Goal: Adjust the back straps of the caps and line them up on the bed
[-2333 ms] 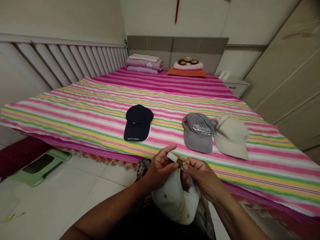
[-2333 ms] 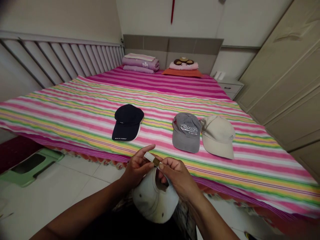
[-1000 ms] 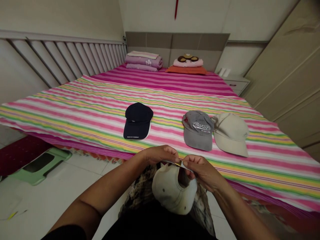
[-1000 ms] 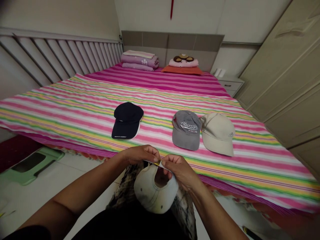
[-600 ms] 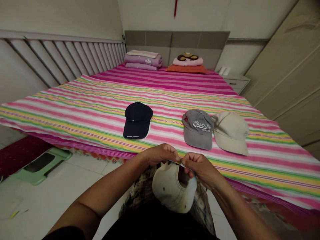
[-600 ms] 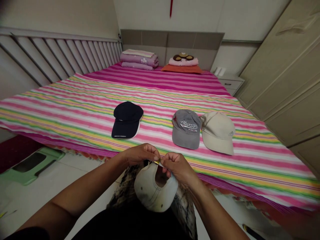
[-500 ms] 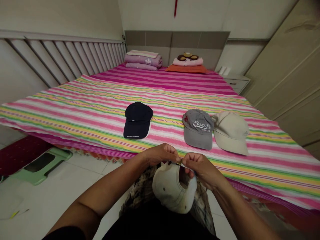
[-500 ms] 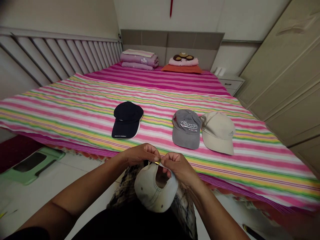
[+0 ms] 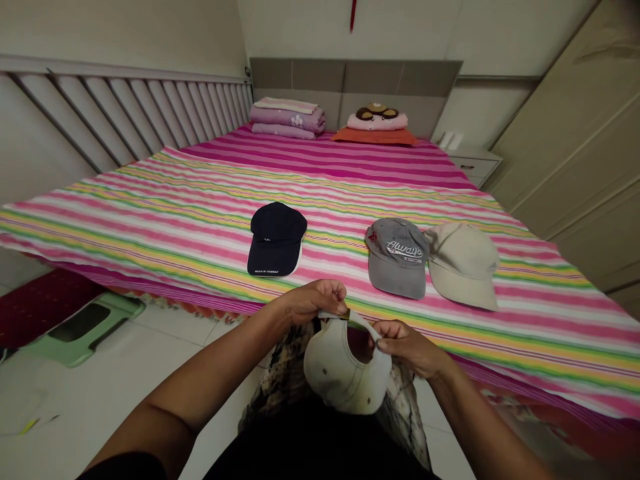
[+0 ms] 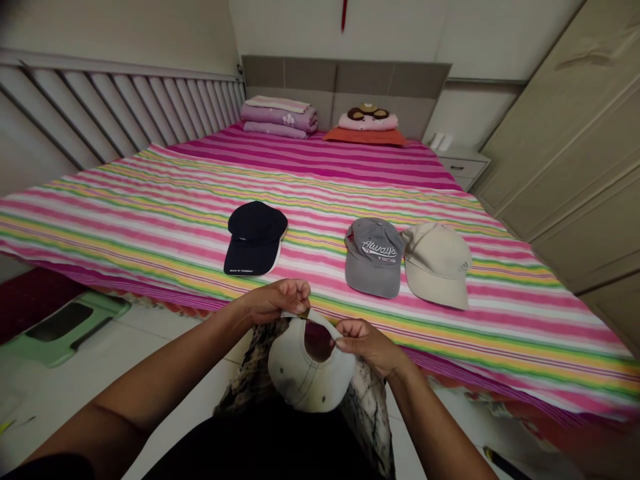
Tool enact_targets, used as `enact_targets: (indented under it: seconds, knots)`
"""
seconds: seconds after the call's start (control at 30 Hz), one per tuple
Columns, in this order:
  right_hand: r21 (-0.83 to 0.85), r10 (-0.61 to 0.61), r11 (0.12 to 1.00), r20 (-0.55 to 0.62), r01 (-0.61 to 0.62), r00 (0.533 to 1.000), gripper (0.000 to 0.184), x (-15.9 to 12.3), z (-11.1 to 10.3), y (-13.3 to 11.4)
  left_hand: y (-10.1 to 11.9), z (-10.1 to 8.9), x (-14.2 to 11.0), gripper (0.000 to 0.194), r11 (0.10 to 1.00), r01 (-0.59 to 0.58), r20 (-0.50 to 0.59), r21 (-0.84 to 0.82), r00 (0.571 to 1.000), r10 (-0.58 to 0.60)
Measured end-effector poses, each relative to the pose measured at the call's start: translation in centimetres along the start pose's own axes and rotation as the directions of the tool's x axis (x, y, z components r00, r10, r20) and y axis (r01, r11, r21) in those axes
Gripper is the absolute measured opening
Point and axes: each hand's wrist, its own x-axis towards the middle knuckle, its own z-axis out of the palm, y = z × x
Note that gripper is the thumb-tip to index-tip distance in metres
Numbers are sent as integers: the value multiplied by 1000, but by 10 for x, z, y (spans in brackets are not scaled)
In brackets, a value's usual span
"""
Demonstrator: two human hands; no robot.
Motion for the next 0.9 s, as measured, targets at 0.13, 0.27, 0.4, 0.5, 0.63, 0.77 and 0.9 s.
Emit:
enact_targets:
  seconds: [0.13, 0.27, 0.4, 0.5, 0.63, 0.77, 0.9]
  knots:
    - [26, -70, 997, -42, 71, 997, 32, -5, 0, -7, 4, -1, -3, 37, 999, -40, 11, 8, 999, 40]
    - [34, -137, 990, -62, 139, 989, 32, -9, 0, -19, 6, 1, -5, 36, 994, -94, 1, 56, 996, 94]
    - [36, -186, 981, -100, 190, 977, 34, -13, 4, -30, 13, 5, -8, 34, 989, -140, 0, 40, 990, 140]
    - [31, -231, 971, -144, 238, 962, 38, -16, 11, -39, 24, 6, -15, 31, 995, -103, 74, -16, 992, 104]
    - [46, -336, 936, -186, 350, 923, 44, -18, 26, -56, 28, 4, -21, 56, 988, -61, 264, -143, 960, 97]
    - [79, -394, 907, -195, 415, 898, 43, -11, 36, -70, 15, 1, -17, 55, 996, 43, 339, -74, 941, -15]
    - [158, -358, 909, -179, 386, 917, 34, -4, 32, -78, 12, 0, -15, 44, 996, -43, 250, -78, 966, 61]
